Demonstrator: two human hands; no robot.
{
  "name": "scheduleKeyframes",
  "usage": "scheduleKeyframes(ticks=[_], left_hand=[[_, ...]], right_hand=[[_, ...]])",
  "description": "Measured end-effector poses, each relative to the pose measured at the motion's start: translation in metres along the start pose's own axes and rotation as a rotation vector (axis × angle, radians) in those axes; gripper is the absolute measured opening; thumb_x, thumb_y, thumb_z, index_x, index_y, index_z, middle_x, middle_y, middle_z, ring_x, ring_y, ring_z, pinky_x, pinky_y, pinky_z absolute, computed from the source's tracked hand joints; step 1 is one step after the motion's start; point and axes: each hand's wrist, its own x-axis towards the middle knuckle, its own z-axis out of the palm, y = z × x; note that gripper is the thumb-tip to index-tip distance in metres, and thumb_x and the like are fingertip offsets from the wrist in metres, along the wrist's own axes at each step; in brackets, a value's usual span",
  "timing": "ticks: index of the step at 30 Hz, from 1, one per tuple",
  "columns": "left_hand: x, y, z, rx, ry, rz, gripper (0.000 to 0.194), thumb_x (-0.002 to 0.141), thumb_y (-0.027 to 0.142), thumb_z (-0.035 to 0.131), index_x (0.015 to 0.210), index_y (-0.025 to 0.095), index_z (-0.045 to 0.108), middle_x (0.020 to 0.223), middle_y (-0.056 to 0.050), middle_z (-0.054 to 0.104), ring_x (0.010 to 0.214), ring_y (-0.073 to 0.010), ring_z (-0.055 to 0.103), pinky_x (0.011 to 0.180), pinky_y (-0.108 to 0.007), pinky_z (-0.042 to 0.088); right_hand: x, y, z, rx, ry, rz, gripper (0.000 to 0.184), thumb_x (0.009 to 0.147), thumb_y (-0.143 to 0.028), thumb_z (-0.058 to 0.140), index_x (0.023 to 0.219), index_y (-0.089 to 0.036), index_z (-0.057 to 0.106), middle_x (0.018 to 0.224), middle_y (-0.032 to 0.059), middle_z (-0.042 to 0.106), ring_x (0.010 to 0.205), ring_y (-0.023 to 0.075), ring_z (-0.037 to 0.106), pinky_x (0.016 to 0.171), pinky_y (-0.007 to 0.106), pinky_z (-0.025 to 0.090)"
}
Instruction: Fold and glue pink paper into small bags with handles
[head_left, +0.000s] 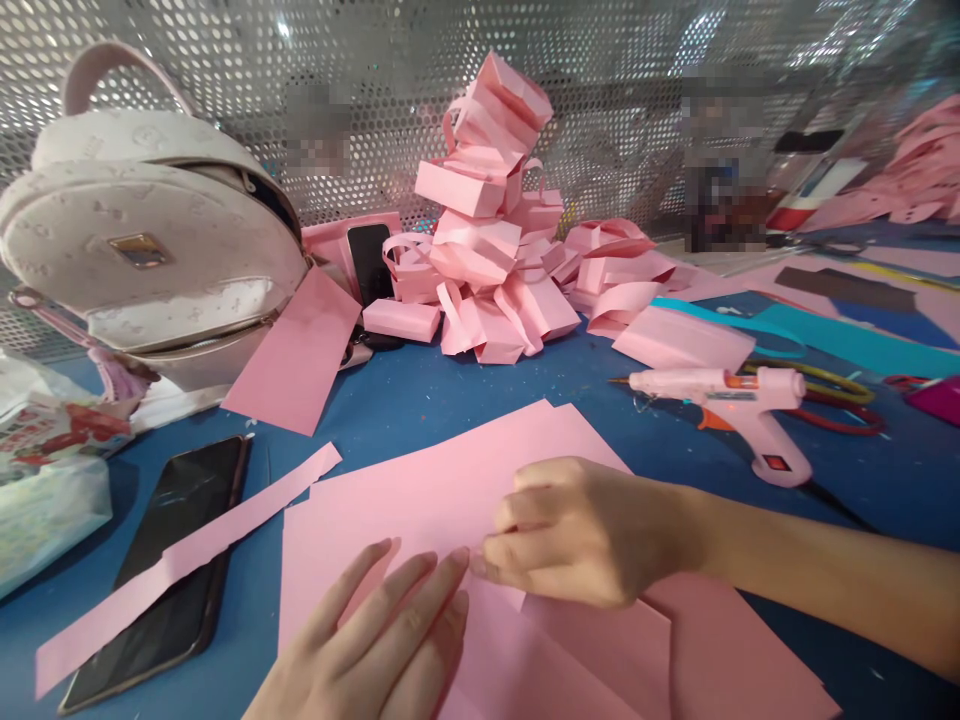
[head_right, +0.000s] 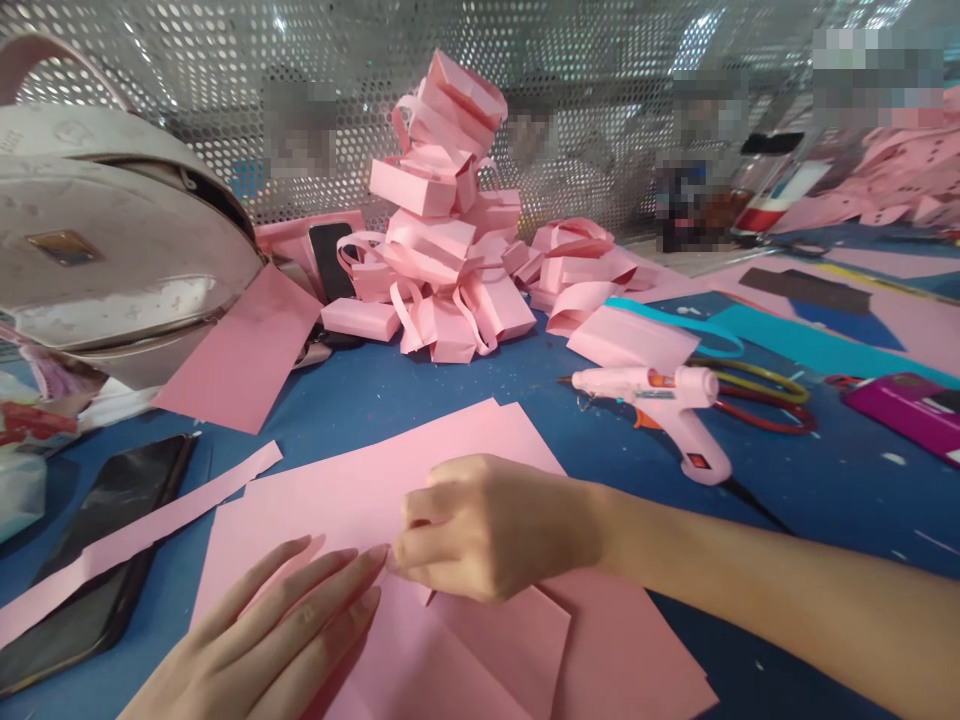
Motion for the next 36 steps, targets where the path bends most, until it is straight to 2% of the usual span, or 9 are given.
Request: scheduleKeyframes(ticks=[5, 11, 16, 20, 24, 26, 28, 32, 36], left_hand=[[0.002, 0.0, -0.002, -0.02, 0.002, 0.013, 0.04, 0.107, 0.019, 0.029, 0.124, 0.016, 0.066, 0.141, -0.008, 0.059, 0.127, -0.0196, 0.058, 0.121, -0.044, 0.029], [0.004, -0.001, -0.007, 0.001, -0.035, 0.032, 0.04, 0.106, 0.016, 0.028, 0.125, 0.015, 0.064, 0.143, -0.008, 0.058, 0.129, -0.021, 0.057, 0.119, -0.044, 0.034], [0.003, -0.001, -0.002, 0.006, -0.003, 0.028, 0.045, 0.108, 0.028, 0.025, 0.126, 0.016, 0.064, 0.142, -0.007, 0.059, 0.124, -0.0198, 0.059, 0.121, -0.045, 0.03], [0.004, -0.001, 0.002, 0.043, 0.163, 0.024, 0.055, 0.107, 0.043, 0.022, 0.119, 0.015, 0.067, 0.127, -0.007, 0.068, 0.123, -0.0213, 0.06, 0.123, -0.045, 0.024], [0.004, -0.002, -0.008, 0.085, -0.02, 0.078, 0.05, 0.107, 0.039, 0.023, 0.127, 0.016, 0.064, 0.137, -0.005, 0.062, 0.127, -0.0208, 0.056, 0.124, -0.042, 0.02], [0.003, -0.004, -0.011, 0.106, -0.042, 0.081, 0.044, 0.108, 0.031, 0.026, 0.129, 0.016, 0.063, 0.139, -0.006, 0.061, 0.129, -0.0214, 0.055, 0.124, -0.044, 0.02], [0.002, -0.006, -0.011, 0.13, -0.04, 0.126, 0.039, 0.107, 0.026, 0.033, 0.13, 0.015, 0.062, 0.139, -0.007, 0.061, 0.129, -0.0224, 0.056, 0.124, -0.046, 0.018], [0.0, -0.011, -0.007, 0.167, -0.044, 0.217, 0.036, 0.104, 0.024, 0.041, 0.133, 0.015, 0.06, 0.14, -0.008, 0.06, 0.125, -0.0229, 0.06, 0.124, -0.05, 0.011], [-0.001, -0.012, -0.004, 0.167, -0.046, 0.216, 0.035, 0.102, 0.019, 0.044, 0.132, 0.016, 0.06, 0.141, -0.008, 0.059, 0.124, -0.0235, 0.06, 0.123, -0.053, 0.011]], right_hand=[[0.002, 0.0, -0.002, 0.002, -0.019, -0.007, 0.023, 0.095, -0.008, 0.056, 0.078, -0.014, 0.071, 0.07, -0.0019, 0.063, 0.067, 0.0121, 0.05, 0.05, 0.03, 0.035], [0.002, -0.002, -0.003, 0.018, -0.017, -0.01, 0.024, 0.095, -0.007, 0.054, 0.08, -0.012, 0.072, 0.071, -0.001, 0.064, 0.068, 0.0127, 0.051, 0.052, 0.031, 0.035], [-0.002, -0.002, -0.001, 0.031, -0.036, 0.042, 0.017, 0.097, -0.011, 0.056, 0.095, -0.016, 0.072, 0.081, -0.0003, 0.069, 0.073, 0.0126, 0.054, 0.056, 0.03, 0.037], [-0.005, -0.005, 0.004, 0.189, -0.02, 0.211, 0.011, 0.095, -0.023, 0.062, 0.097, -0.017, 0.071, 0.089, 0.0023, 0.071, 0.075, 0.014, 0.054, 0.063, 0.029, 0.04], [0.001, -0.014, 0.009, 0.371, 0.042, 0.548, 0.015, 0.093, -0.022, 0.064, 0.08, -0.016, 0.07, 0.076, 0.0014, 0.069, 0.072, 0.0134, 0.055, 0.065, 0.026, 0.042], [0.005, -0.019, 0.01, 0.454, 0.032, 0.702, 0.009, 0.088, -0.018, 0.069, 0.079, -0.016, 0.07, 0.077, 0.0001, 0.07, 0.074, 0.013, 0.058, 0.066, 0.025, 0.042], [0.009, -0.022, 0.01, 0.51, 0.013, 0.769, 0.004, 0.084, -0.014, 0.07, 0.084, -0.018, 0.073, 0.081, -0.0006, 0.071, 0.078, 0.0132, 0.06, 0.067, 0.023, 0.043], [0.009, -0.023, 0.009, 0.478, 0.019, 0.745, 0.012, 0.087, -0.013, 0.066, 0.085, -0.02, 0.075, 0.074, -0.0008, 0.064, 0.074, 0.0132, 0.055, 0.062, 0.024, 0.039], [0.007, -0.02, 0.007, 0.312, -0.012, 0.509, 0.024, 0.097, -0.019, 0.055, 0.08, -0.017, 0.071, 0.073, 0.0004, 0.06, 0.068, 0.0137, 0.045, 0.061, 0.027, 0.036]])
